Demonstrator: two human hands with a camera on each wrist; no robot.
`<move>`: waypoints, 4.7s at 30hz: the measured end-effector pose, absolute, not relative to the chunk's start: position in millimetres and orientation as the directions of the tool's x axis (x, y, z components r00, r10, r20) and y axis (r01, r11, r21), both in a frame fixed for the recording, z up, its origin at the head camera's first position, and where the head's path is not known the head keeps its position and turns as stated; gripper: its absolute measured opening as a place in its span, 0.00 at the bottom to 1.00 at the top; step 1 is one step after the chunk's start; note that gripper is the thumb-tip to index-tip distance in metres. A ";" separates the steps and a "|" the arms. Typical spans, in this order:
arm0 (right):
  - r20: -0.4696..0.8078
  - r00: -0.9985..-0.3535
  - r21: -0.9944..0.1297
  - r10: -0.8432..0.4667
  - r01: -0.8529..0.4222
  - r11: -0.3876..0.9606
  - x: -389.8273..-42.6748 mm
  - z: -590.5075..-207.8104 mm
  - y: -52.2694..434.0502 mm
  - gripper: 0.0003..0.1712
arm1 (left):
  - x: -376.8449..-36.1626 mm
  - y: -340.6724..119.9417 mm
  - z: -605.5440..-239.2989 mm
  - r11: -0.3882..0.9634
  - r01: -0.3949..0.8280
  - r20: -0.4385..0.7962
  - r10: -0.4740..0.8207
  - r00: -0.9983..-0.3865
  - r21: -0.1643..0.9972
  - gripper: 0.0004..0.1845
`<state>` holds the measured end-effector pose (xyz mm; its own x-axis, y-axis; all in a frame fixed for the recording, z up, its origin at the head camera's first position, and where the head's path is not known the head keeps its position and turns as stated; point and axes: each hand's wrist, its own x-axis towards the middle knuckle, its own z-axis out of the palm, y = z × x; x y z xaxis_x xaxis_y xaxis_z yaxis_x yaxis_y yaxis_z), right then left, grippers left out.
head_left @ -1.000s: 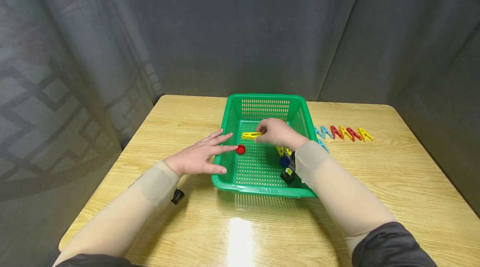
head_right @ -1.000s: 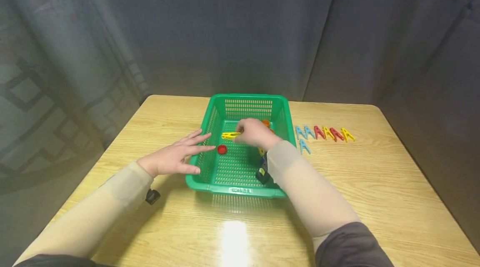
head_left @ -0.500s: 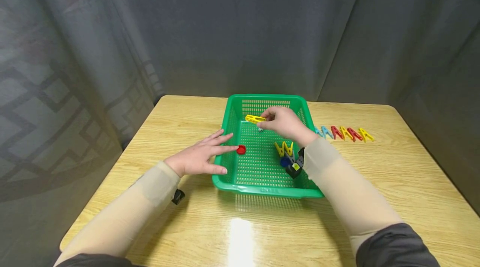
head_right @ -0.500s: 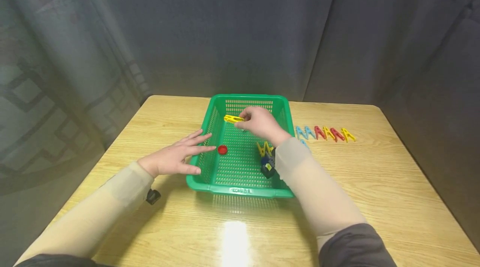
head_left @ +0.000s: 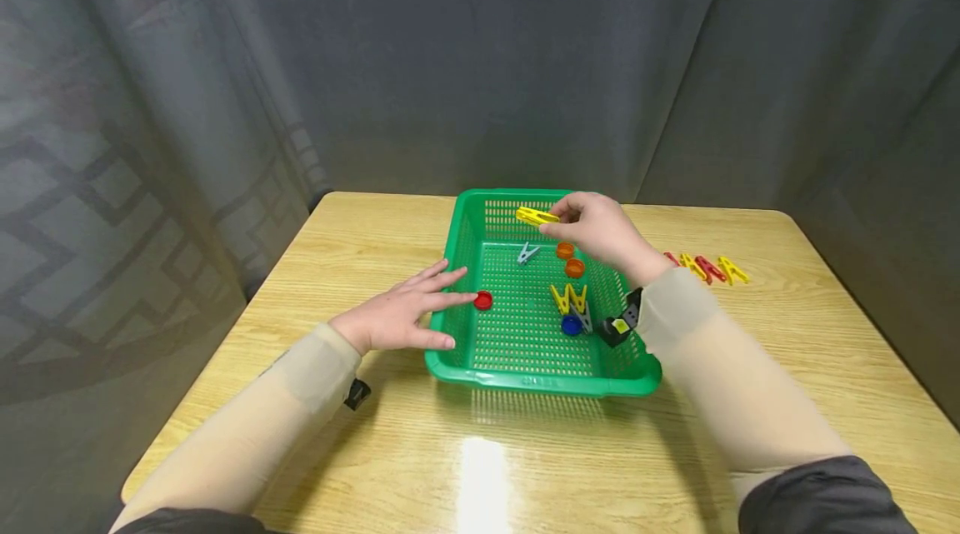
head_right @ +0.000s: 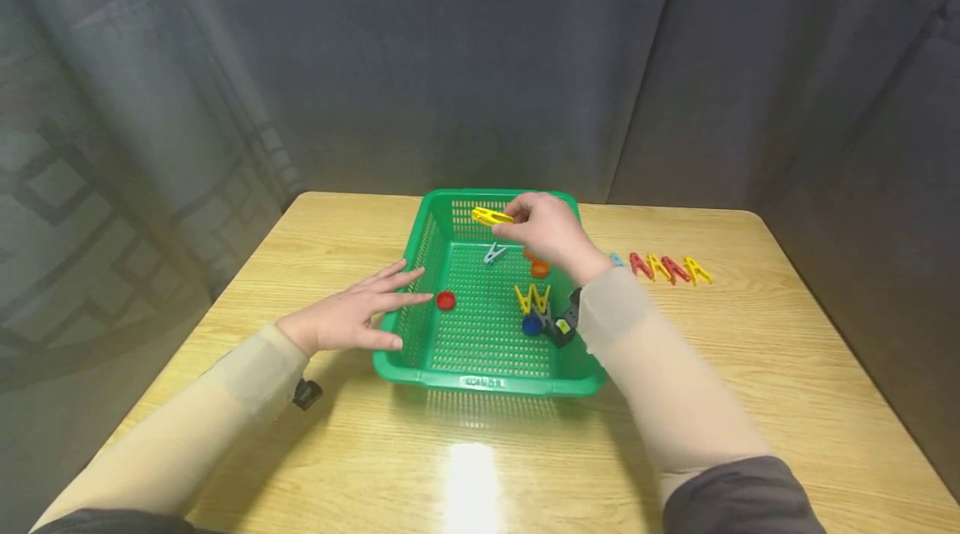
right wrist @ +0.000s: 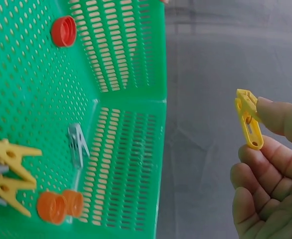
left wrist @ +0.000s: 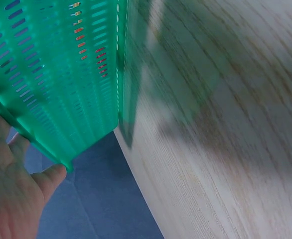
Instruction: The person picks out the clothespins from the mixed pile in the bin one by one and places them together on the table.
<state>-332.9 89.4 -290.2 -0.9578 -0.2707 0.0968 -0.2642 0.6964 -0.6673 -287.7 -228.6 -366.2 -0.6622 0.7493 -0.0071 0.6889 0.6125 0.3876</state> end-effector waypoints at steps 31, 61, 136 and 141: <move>0.160 -0.984 -0.697 0.075 -0.059 0.715 -309.1 -294.4 191.0 0.34 | -287.9 -228.4 -367.7 0.603 0.693 0.014 0.750 -0.661 0.395 0.38; -0.082 -0.976 -0.625 0.202 0.208 0.752 -301.3 -397.4 237.8 0.36 | -289.2 -228.8 -368.7 0.613 0.684 -0.005 0.746 -0.666 0.396 0.39; 0.055 -0.998 -0.625 0.037 -0.005 0.781 -321.0 -287.2 194.6 0.30 | -288.1 -227.6 -367.1 0.624 0.671 -0.010 0.736 -0.677 0.400 0.38; 0.075 -0.997 -0.654 0.011 -0.041 0.755 -326.2 -274.6 170.6 0.28 | -289.0 -228.4 -368.0 0.622 0.678 -0.011 0.740 -0.673 0.392 0.38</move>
<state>-326.2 170.6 -274.6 -0.9971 0.0109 0.0753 -0.0411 0.7554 -0.6540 -289.0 -228.4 -368.0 -0.6725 0.7400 -0.0106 0.6779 0.6218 0.3922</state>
